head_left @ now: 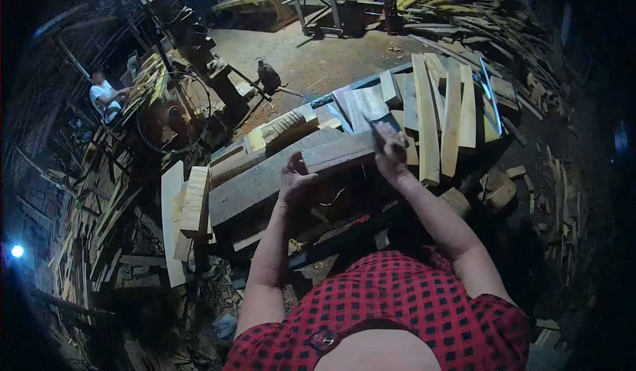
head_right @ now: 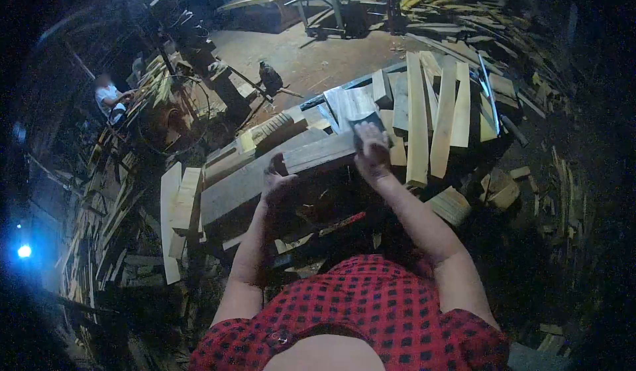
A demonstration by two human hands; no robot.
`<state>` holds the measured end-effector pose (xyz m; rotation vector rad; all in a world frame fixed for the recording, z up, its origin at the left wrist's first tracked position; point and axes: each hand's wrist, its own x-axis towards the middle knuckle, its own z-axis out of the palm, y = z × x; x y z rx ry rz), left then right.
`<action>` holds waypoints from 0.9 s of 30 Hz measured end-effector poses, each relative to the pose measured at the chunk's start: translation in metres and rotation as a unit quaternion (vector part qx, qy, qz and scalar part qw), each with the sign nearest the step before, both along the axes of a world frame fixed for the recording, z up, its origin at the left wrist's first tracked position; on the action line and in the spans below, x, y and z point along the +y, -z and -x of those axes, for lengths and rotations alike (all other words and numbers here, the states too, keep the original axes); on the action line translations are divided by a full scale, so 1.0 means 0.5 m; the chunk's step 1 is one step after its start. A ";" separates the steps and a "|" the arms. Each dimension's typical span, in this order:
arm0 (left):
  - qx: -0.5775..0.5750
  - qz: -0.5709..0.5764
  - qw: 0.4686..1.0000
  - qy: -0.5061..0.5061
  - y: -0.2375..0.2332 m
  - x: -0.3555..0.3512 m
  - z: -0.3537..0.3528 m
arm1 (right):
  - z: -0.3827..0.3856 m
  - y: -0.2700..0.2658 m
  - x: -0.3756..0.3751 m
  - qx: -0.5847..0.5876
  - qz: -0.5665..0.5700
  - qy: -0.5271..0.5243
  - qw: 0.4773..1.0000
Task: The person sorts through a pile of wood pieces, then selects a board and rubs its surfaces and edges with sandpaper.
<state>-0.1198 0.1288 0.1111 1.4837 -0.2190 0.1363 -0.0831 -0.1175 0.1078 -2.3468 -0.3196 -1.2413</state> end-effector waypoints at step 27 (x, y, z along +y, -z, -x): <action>0.184 -0.052 0.982 -0.010 -0.030 -0.009 -0.021 | -0.026 -0.018 0.043 0.133 0.028 -0.148 0.980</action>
